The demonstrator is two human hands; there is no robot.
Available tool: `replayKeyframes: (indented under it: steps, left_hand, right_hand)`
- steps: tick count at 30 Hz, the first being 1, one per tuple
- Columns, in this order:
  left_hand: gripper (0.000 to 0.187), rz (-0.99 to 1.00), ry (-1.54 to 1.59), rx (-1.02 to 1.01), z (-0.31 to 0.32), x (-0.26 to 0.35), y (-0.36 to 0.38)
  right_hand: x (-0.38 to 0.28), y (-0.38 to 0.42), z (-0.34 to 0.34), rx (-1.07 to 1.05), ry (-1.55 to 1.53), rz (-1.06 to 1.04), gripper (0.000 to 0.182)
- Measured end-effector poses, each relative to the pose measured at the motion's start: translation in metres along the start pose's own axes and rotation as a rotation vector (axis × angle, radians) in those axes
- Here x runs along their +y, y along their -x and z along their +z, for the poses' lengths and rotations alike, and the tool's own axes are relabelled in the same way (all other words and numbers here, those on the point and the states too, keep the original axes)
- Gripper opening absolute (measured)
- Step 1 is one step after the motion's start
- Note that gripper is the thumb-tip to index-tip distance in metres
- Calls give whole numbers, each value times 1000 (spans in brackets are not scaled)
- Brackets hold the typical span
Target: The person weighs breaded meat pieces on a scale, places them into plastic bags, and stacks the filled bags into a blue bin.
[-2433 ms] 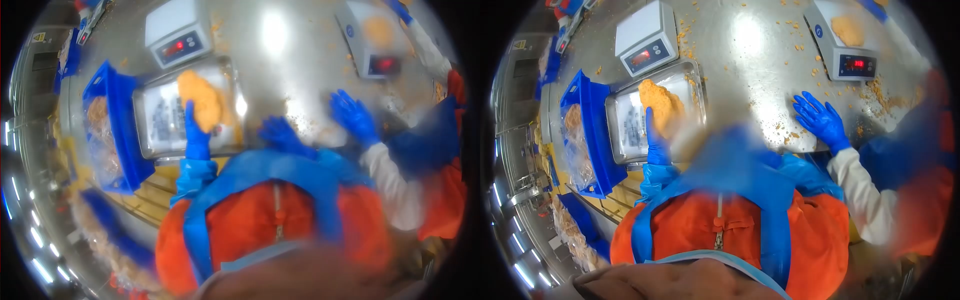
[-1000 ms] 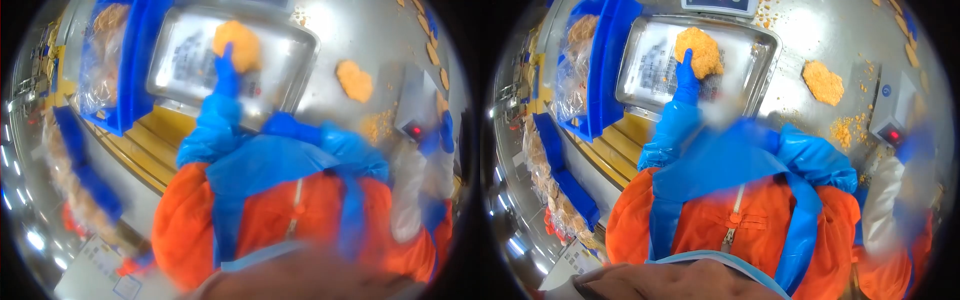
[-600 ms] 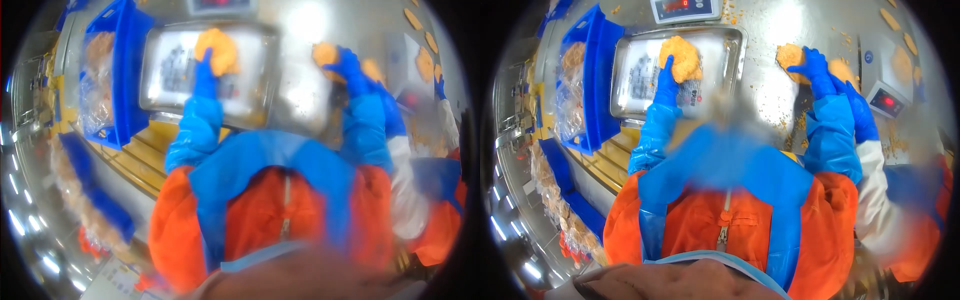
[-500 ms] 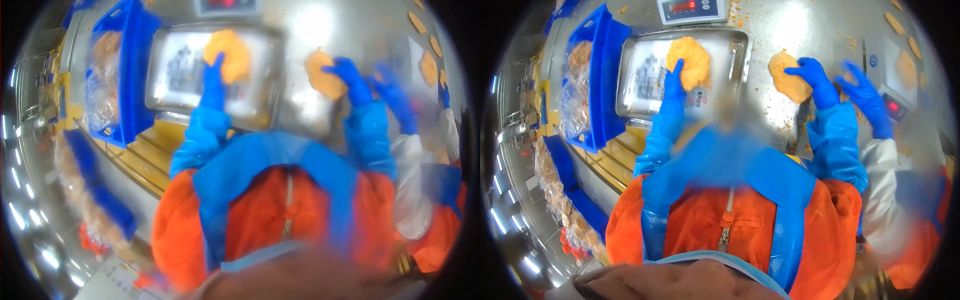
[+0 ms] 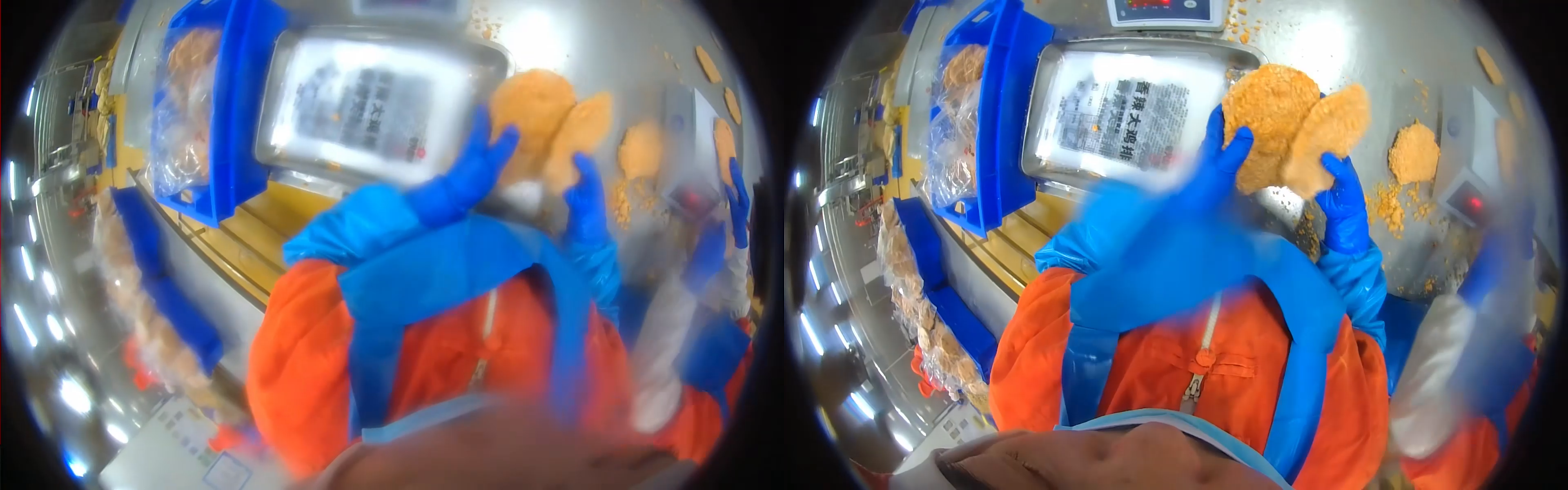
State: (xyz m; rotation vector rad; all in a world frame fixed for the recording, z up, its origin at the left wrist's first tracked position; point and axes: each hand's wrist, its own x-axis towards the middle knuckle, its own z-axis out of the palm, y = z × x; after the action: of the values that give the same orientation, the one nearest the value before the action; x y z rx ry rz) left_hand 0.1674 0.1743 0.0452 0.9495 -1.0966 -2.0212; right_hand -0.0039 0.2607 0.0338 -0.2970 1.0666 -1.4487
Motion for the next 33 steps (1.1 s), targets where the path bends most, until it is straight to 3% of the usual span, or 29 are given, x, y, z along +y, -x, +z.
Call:
replayKeyframes:
  steps: [2, 5, 8, 10, 12, 14, 15, 17, 18, 20, 22, 23, 24, 25, 26, 28, 29, 30, 33]
  left_hand:
    - [58, -17, 83, -132, 13, 19, -2]
    - [56, 34, 75, -88, 23, 16, 0]
    - [58, -110, 0, -35, 23, 12, -3]
    - [64, -261, 52, -256, 12, 7, -20]
    - [66, -342, 291, -298, 7, 42, -32]
    - [66, -105, 17, -174, 14, 35, -35]
    - [66, -103, 16, -175, 17, 28, -34]
    - [65, 705, -923, -240, 25, 11, -26]
    - [68, 778, -1357, -420, 34, 9, -24]
    - [70, 772, -1496, -562, 27, -59, -34]
    - [72, 745, -1418, -549, 3, -61, -45]
    - [74, 715, -1337, -541, -9, -53, -49]
    - [78, 581, -1104, -515, -29, -29, -46]
    - [81, 514, -1160, -554, -58, -7, -47]
    - [83, 718, -1684, -462, -88, 11, -45]
    - [86, 529, -1892, -500, -148, -5, -52]
    - [80, 605, -1724, -499, -192, -38, -61]
    - [72, 626, -1729, -323, -199, -38, -64]
    - [69, 550, -1592, -219, -218, -48, -87]
  right_hand:
    - [-2, 9, 3, 39, 117, -11, 68]
    - [-8, 14, 17, 161, 224, -45, 69]
    - [-19, 22, 29, 344, 244, -127, 69]
    - [-25, 29, 28, 410, 250, -151, 69]
    - [-32, 36, 22, 143, 834, -567, 67]
    - [-43, 37, 29, 138, 1591, -772, 62]
    - [-43, 35, 25, 38, 1788, -672, 63]
    - [-8, 21, -12, -57, 1980, -560, 63]
    - [44, 9, -57, 120, 1486, -446, 64]
    - [64, 6, -76, 251, 992, -319, 65]
    - [24, 18, -45, 186, 1558, -459, 67]
    - [9, 21, -26, 207, 1524, -317, 68]
    - [2, 29, -19, 211, 1520, -309, 68]
    - [-2, 34, -14, 222, 1491, -394, 67]
    - [-4, 40, -9, 231, 1457, -475, 67]
    - [6, 44, -1, 272, 1487, -489, 64]
    - [18, 41, -5, 251, 1525, -457, 63]
    - [27, 39, -9, 235, 1565, -432, 62]
    - [28, 43, -17, 197, 1594, -480, 64]
